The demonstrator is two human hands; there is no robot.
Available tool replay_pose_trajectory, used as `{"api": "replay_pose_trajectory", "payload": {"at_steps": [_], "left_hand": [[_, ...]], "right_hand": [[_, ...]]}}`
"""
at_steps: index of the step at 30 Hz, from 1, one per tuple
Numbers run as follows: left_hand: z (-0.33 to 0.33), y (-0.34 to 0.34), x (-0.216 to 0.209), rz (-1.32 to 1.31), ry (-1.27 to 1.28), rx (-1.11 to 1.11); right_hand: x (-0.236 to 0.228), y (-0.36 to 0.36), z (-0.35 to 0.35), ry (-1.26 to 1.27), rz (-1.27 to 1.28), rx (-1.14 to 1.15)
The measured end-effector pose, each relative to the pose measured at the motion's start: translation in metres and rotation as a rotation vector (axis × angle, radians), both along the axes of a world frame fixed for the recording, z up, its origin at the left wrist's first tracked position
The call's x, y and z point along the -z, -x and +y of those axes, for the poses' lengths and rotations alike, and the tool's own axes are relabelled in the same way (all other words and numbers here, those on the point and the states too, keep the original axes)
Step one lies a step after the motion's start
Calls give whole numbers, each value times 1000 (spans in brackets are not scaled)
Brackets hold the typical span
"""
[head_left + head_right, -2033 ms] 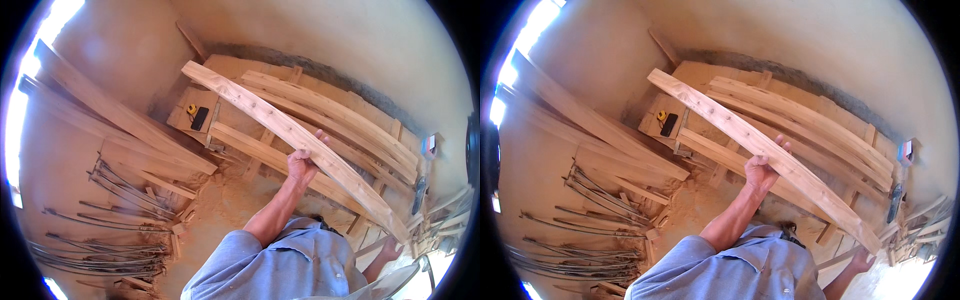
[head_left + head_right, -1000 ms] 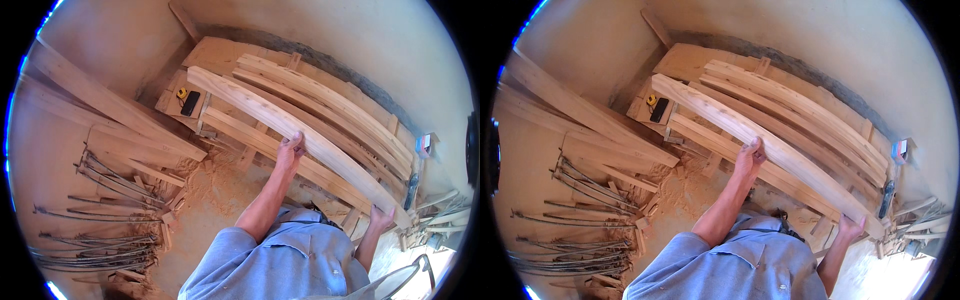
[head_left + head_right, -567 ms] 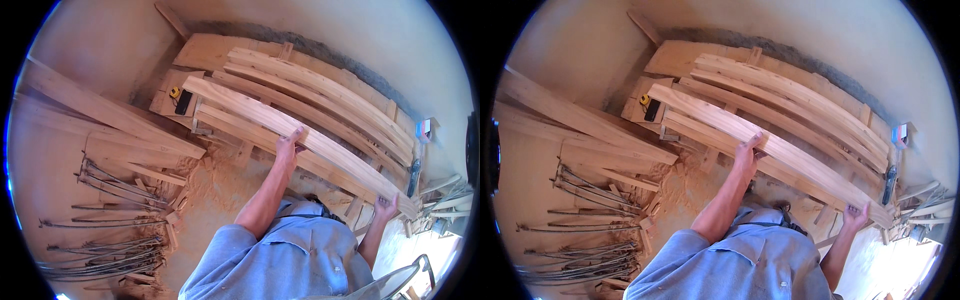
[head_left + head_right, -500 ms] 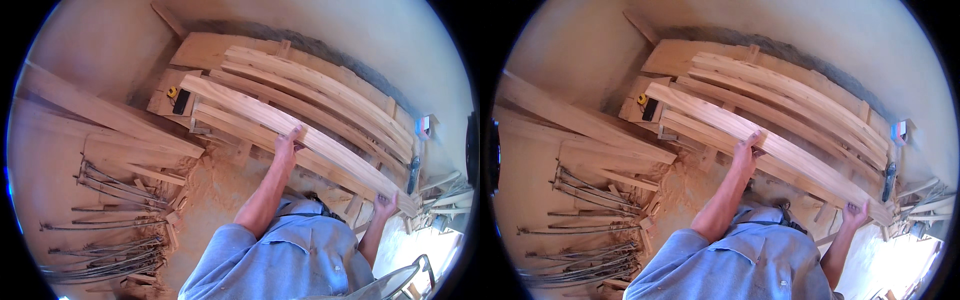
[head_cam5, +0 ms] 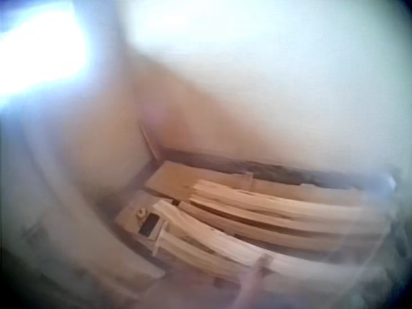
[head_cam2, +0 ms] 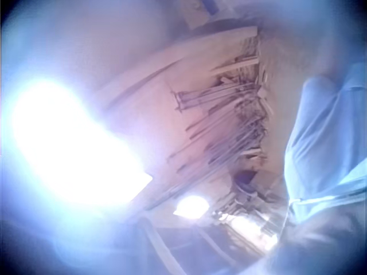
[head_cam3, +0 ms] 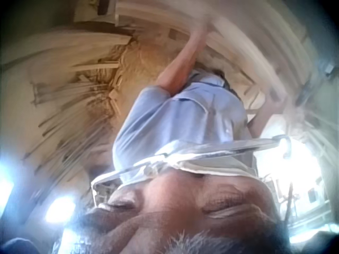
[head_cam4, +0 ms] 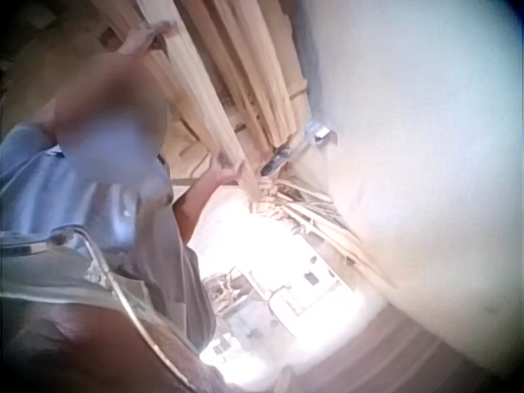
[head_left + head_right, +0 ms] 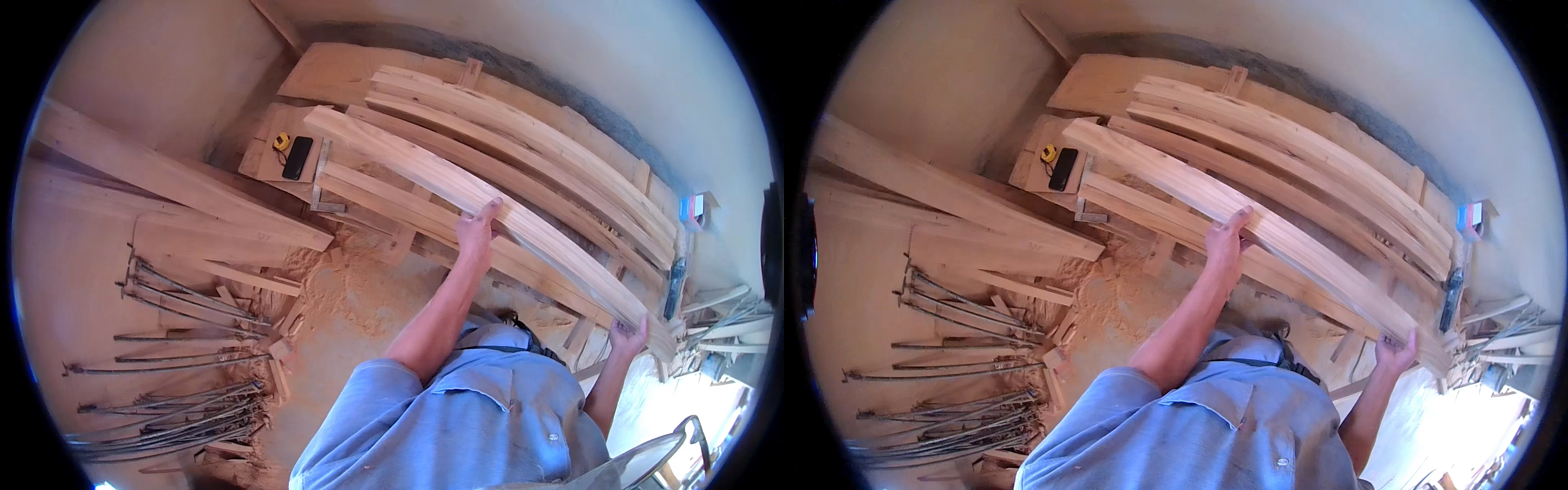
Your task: The person repeatedly picks up long wooden planks from a pile, lifts them, and places them back on the stack. The hands handle each plank individually, adjusting their position before setting them down.
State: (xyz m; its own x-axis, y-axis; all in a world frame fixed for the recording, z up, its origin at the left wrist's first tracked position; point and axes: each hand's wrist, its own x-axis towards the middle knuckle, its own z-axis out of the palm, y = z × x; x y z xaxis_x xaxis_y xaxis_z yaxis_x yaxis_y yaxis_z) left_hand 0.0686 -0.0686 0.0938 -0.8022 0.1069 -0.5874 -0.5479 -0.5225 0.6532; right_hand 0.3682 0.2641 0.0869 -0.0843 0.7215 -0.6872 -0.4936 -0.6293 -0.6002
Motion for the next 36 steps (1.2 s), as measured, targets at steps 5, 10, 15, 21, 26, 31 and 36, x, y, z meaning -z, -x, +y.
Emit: {"api": "replay_pose_trajectory", "payload": {"at_steps": [5,10,15,21,26,31,36], "left_hand": [[1,10,25,42,43,-72],[4,19,60,-7,138,4],[-21,30,71,-43,-133,36],[-22,32,68,-43,-67,31],[-15,34,72,-69,55,54],[1,35,77,-124,58,34],[5,45,90,-201,-120,-54]], "right_hand": [[1,12,-6,90,-168,-52],[64,-22,36,-177,-174,-382],[1,45,-21,16,-159,-35],[10,57,-21,54,-240,35],[-7,63,-29,-39,-253,-133],[28,66,7,-7,-188,-53],[76,62,36,30,171,-1]]}}
